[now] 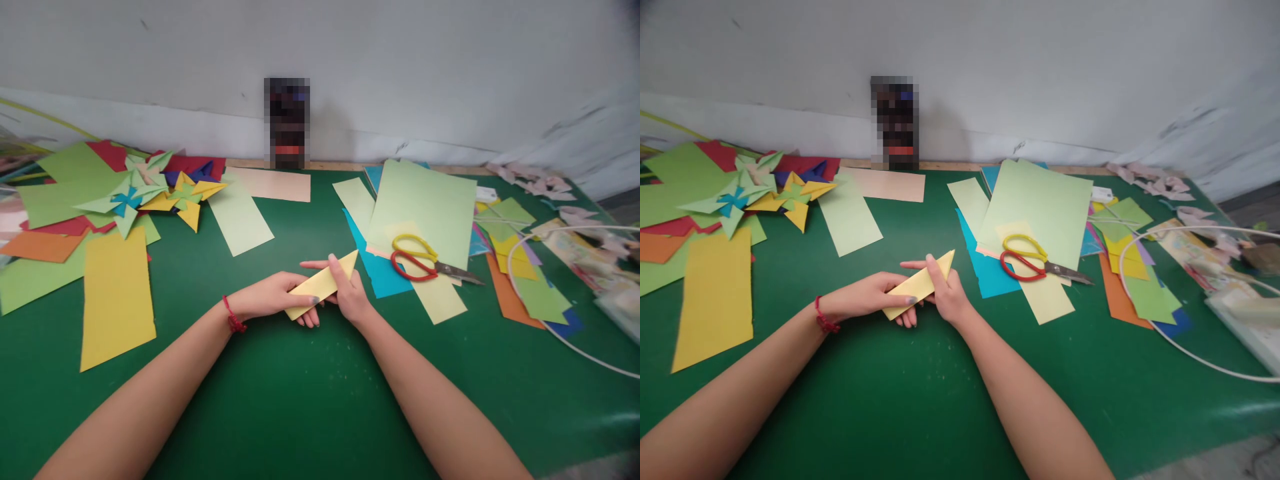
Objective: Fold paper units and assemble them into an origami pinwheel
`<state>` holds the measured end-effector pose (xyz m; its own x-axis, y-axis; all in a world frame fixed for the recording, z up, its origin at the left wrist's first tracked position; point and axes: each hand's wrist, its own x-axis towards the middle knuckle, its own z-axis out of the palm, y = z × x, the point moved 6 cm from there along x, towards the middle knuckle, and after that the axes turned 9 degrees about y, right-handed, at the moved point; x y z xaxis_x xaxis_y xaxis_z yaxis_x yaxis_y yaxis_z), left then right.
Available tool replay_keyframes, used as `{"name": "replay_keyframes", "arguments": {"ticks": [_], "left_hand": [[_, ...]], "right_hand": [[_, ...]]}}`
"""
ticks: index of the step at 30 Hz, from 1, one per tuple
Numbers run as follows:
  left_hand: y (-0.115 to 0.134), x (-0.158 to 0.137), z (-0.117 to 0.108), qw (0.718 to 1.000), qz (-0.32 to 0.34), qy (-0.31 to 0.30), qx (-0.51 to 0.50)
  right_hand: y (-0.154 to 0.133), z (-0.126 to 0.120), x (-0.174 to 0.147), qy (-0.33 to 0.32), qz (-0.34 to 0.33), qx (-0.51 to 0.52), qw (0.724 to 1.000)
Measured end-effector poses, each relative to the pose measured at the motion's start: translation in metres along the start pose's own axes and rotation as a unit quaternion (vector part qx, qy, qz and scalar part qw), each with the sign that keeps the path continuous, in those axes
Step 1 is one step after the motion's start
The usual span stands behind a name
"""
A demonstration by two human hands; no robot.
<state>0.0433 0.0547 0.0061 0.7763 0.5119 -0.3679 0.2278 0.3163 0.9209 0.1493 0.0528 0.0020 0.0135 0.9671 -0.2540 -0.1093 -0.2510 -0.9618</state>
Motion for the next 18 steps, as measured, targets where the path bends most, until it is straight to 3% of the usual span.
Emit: {"name": "replay_keyframes", "arguments": {"ticks": [14,18], "left_hand": [[-0.0024,0.0014,-0.0024,1.000,-0.020,0.002,-0.024],[-0.0022,0.0005,-0.0016,1.000,-0.022,0.004,-0.017]], "right_hand": [[-0.0016,-0.0017,0.0038,0.000,0.007,-0.010,1.000],[0.0009,0.0020,0.0013,-0.026,0.024,-0.035,0.999]]}}
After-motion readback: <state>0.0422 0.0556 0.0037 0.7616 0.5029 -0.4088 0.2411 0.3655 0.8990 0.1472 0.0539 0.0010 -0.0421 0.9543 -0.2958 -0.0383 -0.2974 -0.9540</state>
